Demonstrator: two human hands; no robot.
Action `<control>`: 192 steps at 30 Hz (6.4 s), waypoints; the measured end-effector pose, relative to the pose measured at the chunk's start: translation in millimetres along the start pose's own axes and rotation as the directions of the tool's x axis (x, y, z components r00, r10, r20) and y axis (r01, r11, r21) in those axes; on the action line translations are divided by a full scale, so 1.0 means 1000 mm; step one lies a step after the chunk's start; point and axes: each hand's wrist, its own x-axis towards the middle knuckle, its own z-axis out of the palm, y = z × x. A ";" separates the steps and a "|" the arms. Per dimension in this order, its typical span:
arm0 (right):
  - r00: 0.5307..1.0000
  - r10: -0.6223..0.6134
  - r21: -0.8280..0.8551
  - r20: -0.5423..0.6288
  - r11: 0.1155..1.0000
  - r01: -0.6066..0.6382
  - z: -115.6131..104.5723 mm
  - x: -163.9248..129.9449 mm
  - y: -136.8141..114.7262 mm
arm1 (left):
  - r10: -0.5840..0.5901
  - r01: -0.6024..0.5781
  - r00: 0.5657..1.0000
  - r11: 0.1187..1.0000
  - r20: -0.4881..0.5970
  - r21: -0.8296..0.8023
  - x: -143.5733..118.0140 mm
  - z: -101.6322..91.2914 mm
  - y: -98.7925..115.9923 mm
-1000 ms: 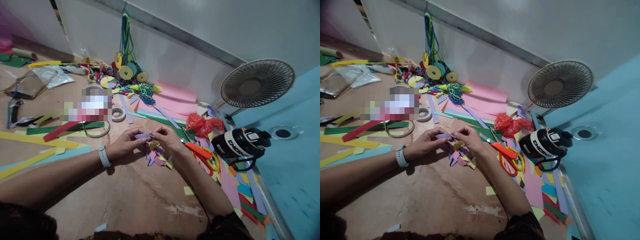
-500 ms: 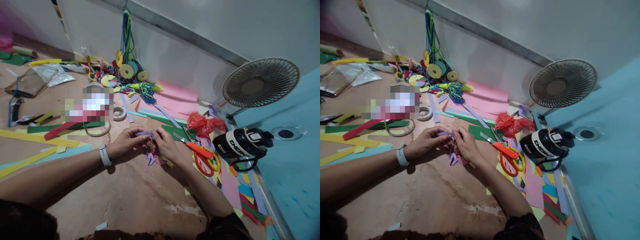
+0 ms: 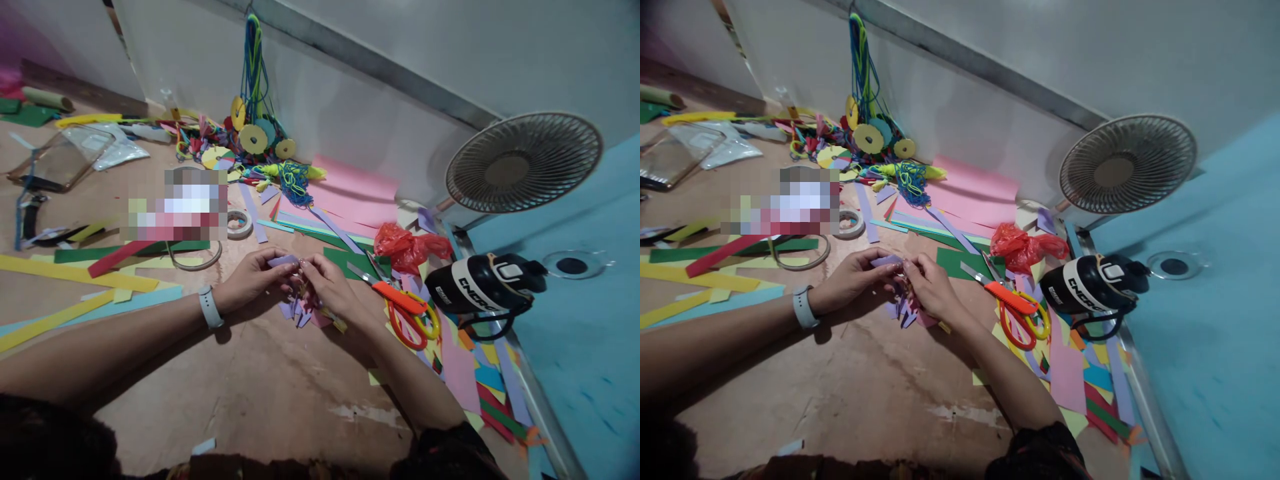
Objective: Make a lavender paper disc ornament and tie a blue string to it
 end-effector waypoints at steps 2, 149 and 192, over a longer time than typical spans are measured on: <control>0.991 -0.118 -0.135 -0.068 0.985 0.108 -0.008 0.000 -0.005 | 0.019 -0.019 0.997 1.000 -0.068 -0.004 0.002 -0.002 0.001; 0.641 -0.737 -0.428 -0.213 0.660 0.618 -0.002 0.000 0.045 | 0.098 -0.100 0.994 0.763 0.038 0.638 0.005 -0.013 0.001; 0.520 -0.839 -0.480 -0.160 0.527 0.701 -0.004 -0.003 0.043 | -0.010 0.007 1.000 0.861 0.003 0.508 0.002 -0.003 0.004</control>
